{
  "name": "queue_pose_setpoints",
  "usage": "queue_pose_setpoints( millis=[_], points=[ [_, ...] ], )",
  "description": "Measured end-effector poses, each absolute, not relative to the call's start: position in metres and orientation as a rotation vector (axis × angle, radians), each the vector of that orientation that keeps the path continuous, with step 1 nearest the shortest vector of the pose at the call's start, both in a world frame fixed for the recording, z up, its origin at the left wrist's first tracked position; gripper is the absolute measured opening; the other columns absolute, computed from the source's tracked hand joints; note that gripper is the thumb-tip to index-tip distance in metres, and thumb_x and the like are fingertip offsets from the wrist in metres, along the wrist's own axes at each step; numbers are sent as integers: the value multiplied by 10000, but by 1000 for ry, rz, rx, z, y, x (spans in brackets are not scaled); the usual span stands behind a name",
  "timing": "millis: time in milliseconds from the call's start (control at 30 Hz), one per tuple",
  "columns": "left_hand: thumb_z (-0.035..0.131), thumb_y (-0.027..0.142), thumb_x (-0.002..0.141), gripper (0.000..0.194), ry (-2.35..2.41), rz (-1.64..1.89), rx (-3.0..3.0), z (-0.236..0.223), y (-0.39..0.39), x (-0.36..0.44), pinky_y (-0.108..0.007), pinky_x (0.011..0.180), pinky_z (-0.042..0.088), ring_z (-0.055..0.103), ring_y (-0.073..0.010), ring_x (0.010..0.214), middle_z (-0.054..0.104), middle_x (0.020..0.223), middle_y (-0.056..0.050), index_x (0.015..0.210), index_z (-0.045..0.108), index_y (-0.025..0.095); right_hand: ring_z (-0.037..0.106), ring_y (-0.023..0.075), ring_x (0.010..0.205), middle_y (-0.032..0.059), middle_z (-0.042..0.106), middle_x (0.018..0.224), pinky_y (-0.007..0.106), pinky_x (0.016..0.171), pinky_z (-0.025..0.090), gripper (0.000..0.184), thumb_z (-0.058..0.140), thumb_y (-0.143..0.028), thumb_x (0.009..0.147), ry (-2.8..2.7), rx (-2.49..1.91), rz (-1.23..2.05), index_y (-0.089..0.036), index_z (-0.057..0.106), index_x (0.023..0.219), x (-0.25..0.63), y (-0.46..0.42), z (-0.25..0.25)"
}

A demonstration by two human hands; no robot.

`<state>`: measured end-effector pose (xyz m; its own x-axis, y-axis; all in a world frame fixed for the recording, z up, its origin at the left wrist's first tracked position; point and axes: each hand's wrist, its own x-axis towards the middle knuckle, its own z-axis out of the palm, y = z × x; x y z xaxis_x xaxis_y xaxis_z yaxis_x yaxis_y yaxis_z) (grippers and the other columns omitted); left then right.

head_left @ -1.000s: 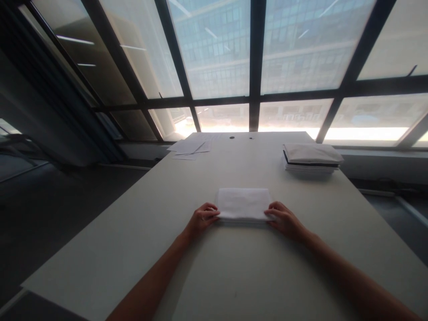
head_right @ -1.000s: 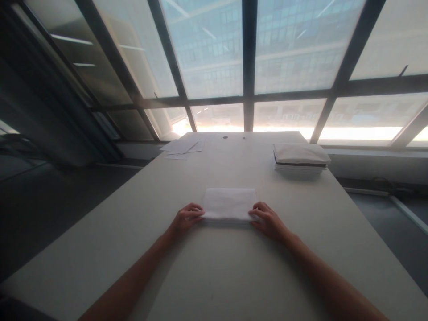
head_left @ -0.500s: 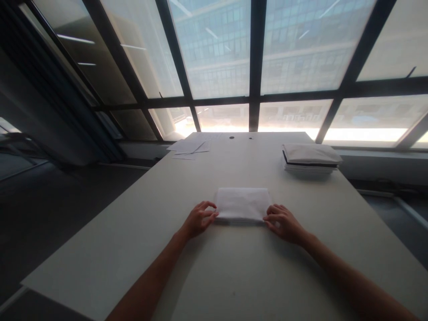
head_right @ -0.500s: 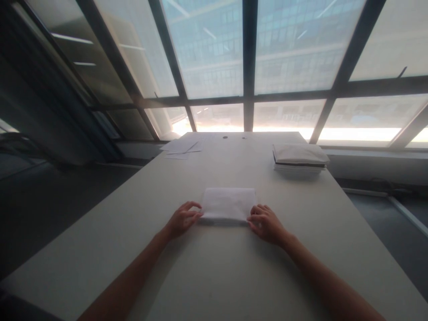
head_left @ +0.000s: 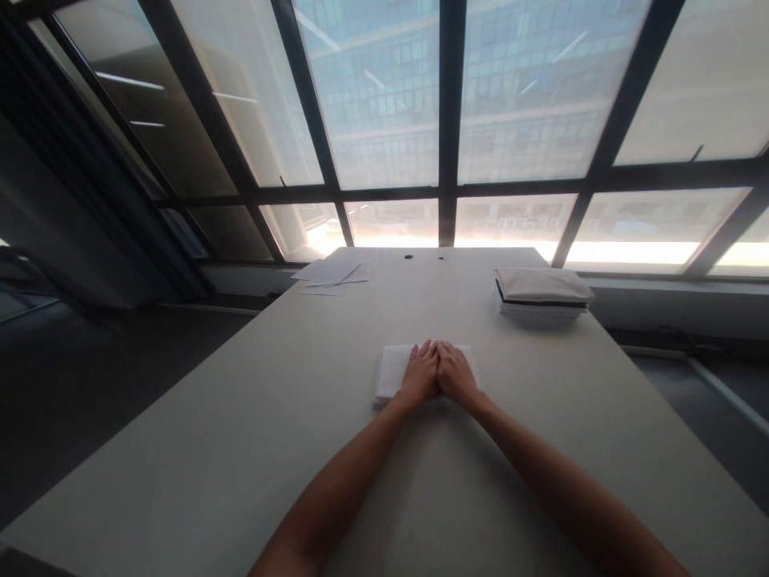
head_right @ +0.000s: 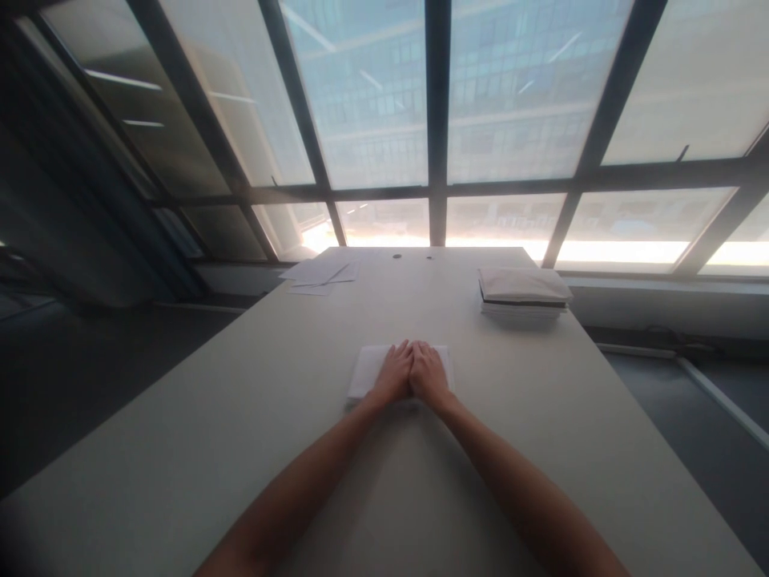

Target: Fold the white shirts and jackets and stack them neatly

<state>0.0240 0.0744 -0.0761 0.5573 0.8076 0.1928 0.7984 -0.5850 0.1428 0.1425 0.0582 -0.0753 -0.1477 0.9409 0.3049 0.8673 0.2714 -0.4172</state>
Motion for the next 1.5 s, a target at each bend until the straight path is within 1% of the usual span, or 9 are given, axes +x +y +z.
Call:
queue_pose_setpoints(
  millis=[167,400,667,733,867,1067,1267,1367,1500],
  points=[
    [248,327,1049,550,1570,340,2674,-89,75,6,-460,1226,178,235,-248,1509,336,1613,-101,1561,322,138,213,280,1502,180,361,1588,490,1210,93,597,274,-375,1031,-2066,-1840,126,-50,385,1519,153,55,-93],
    [202,501,1048,670,1768,288,2608,-87,78,-25,-464,1231,153,203,-263,1522,293,1622,-148,1571,287,91,126,269,1529,195,154,1654,474,1216,76,764,275,-499,1004,-1943,-2075,297,-7,186,1581,178,61,-101],
    [242,443,1040,678,1926,228,2356,-95,85,-67,-487,1205,203,154,-306,1529,138,1645,-208,1570,209,20,169,285,1521,190,252,1629,470,1223,83,692,298,-464,1013,-1944,-2048,342,-12,340,1536,206,55,-102],
    [251,414,1039,657,1893,273,2319,-97,86,-78,-508,1209,178,166,-299,1528,160,1638,-215,1565,217,21,207,281,1512,197,290,1614,461,1223,105,644,298,-418,1020,-1906,-2004,317,-14,381,1515,210,53,-104],
    [298,344,1027,560,1898,455,2222,-99,86,-100,-508,1217,159,270,-287,1499,340,1588,-188,1509,378,73,321,258,1472,186,421,1551,428,1217,171,561,289,-341,1020,-1730,-1913,331,-46,477,1458,217,52,-110],
    [342,299,999,447,1908,961,1870,-89,82,-126,-335,1080,430,612,-222,1227,659,1312,-150,1290,622,109,536,231,1313,178,594,1398,356,1146,354,537,328,-307,961,-1381,-1717,478,-57,594,1355,228,53,-109],
    [540,237,894,304,1885,908,1742,-69,67,-127,-332,941,515,697,-228,1015,727,1152,-139,1123,703,123,636,254,1153,188,679,1251,373,1036,456,492,457,-264,843,-1314,-1692,611,-73,662,1247,232,48,-98],
    [641,286,843,272,1796,787,1632,-59,56,-122,-303,810,542,708,-231,916,748,1049,-129,1042,715,116,685,250,952,136,740,984,350,852,534,360,575,-277,783,-1280,-1653,813,-134,714,1083,232,43,-89],
    [753,405,737,348,1565,683,1463,-48,45,-119,-266,623,510,672,-191,694,734,850,-78,909,714,104,584,157,574,15,599,616,273,561,506,150,671,-295,732,-1186,-1580,1183,-160,670,798,229,33,-76]
  ],
)
